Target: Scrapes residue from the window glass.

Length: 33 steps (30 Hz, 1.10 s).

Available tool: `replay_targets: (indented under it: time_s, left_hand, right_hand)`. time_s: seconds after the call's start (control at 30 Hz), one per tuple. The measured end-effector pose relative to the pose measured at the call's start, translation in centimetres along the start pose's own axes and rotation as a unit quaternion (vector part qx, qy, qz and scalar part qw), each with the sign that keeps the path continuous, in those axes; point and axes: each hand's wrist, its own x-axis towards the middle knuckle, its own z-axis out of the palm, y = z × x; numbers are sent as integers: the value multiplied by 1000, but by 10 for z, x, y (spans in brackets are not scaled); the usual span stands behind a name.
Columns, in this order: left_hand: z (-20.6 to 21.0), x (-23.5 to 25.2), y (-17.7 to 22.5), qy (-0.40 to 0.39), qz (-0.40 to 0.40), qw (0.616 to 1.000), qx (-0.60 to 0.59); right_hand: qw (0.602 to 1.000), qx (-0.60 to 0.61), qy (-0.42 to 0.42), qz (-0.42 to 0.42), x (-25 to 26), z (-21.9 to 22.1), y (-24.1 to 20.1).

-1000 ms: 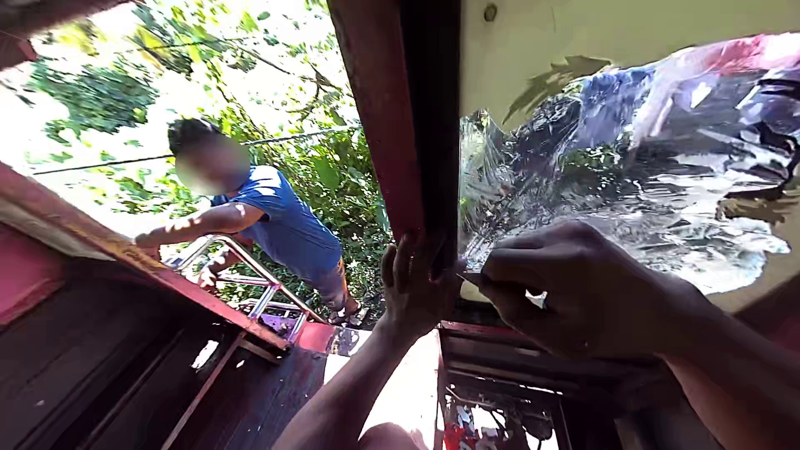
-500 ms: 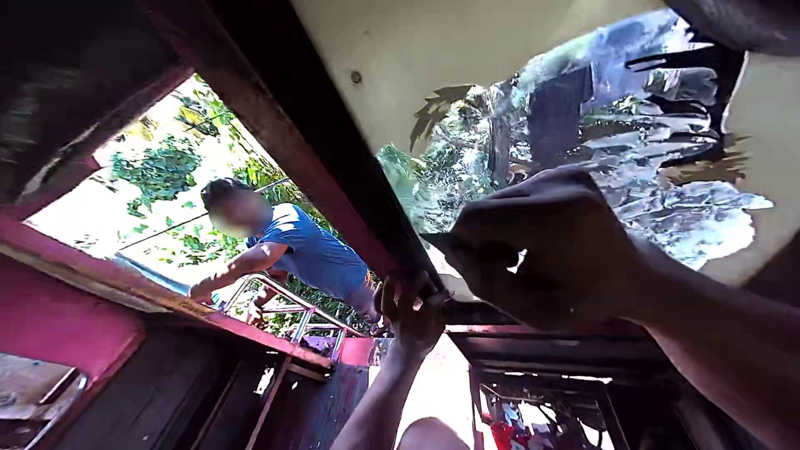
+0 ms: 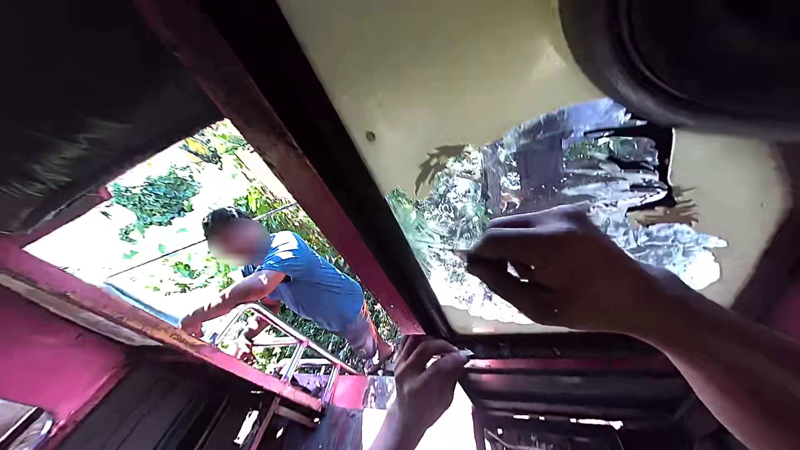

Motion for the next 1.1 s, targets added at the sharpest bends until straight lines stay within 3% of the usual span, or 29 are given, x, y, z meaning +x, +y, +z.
replay_targets:
  time_s: [0.1, 0.2, 0.3, 0.4, 0.47, 0.53, 0.6, 0.7, 0.77, 0.87, 1.1]
  left_hand:
    - [-2, 37, 15, -57, 24, 995, -72]
    - [5, 75, 42, -217, 65, 968, -111]
    - [25, 88, 68, -421, 137, 888, -121]
    - [39, 95, 83, -535, 153, 818, -145]
    - [42, 88, 80, -477, 120, 850, -190]
    - [34, 84, 67, -352, 64, 909, -211]
    - [18, 88, 55, -233, -28, 944, -231]
    - [-2, 97, 41, -61, -147, 934, -320]
    - [-9, 101, 38, 27, -193, 898, -394]
    - [-12, 104, 43, 80, -208, 856, -467]
    - [-13, 109, 57, 95, -246, 868, -421]
  right_hand:
    - [996, -76, 55, 15, 3, -16, -3]
    - [987, -141, 57, 58, 5, -30, -9]
    - [979, -178, 30, 93, 3, -35, -15]
    - [974, -204, 24, 99, 3, -35, -17]
    - [975, -199, 24, 98, 3, -34, -14]
    - [981, -156, 12, 112, 2, -31, -12]
    - [990, -61, -3, 128, 0, -29, -14]
    - [986, 81, -44, 138, -2, -23, -17]
    - [977, 129, -87, 146, -3, -18, -18]
    - [973, 124, -138, 135, -7, -10, -19]
    - [976, 43, -177, 116, -21, 3, -15]
